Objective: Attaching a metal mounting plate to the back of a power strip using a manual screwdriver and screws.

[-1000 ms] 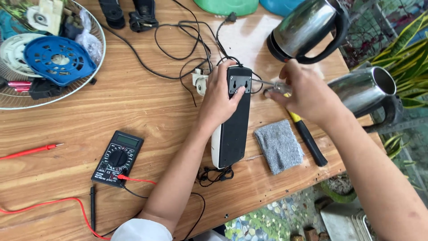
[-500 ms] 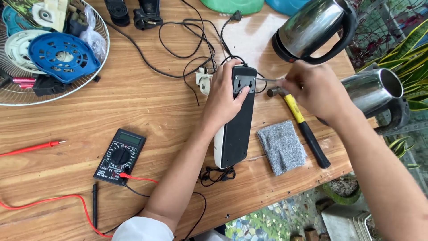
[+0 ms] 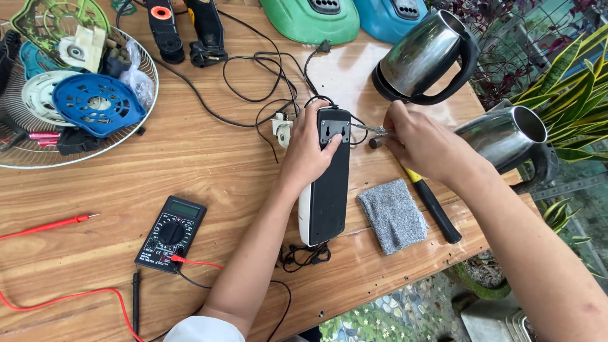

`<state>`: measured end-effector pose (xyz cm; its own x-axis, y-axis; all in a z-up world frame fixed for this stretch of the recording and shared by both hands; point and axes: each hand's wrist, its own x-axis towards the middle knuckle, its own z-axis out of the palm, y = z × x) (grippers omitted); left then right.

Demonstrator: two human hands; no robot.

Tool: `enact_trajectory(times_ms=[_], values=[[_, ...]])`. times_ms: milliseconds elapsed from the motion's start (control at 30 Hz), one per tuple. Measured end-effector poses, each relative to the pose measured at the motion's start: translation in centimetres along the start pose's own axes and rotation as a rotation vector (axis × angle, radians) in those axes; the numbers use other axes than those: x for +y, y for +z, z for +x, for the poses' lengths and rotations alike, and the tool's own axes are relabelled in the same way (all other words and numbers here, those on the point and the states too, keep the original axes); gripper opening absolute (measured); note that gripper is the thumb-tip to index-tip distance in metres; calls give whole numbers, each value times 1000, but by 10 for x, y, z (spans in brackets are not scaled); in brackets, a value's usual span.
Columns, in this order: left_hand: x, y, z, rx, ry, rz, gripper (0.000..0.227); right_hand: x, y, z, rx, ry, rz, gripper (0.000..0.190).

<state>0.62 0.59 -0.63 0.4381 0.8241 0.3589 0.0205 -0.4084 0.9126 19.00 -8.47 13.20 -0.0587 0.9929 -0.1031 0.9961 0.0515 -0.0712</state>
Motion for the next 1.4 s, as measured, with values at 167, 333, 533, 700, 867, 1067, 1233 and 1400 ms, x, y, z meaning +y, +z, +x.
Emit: enact_trajectory(times_ms=[167,333,533,700,867,1067,1233,1400], values=[[-4,3,0,2,0,5,59,28,9,-3,267,-484,-609,18],[-6,6,3,7,5,22,61,25,11,1,378,-577,-575,22],[0,2,4,1,10,33,59,19,1,17,88,467,241,43],[2,-1,1,-11,-3,29,58,-20,-17,0,73,321,174,59],[4,-4,1,-23,3,29,58,21,4,-9,67,-108,-179,25],[0,-1,2,-7,16,50,59,52,21,-9,423,-605,-867,17],[-1,2,2,-15,-1,52,60,39,17,-4,449,-633,-847,16],[1,4,0,-19,-17,63,58,10,1,-3,144,219,240,34]])
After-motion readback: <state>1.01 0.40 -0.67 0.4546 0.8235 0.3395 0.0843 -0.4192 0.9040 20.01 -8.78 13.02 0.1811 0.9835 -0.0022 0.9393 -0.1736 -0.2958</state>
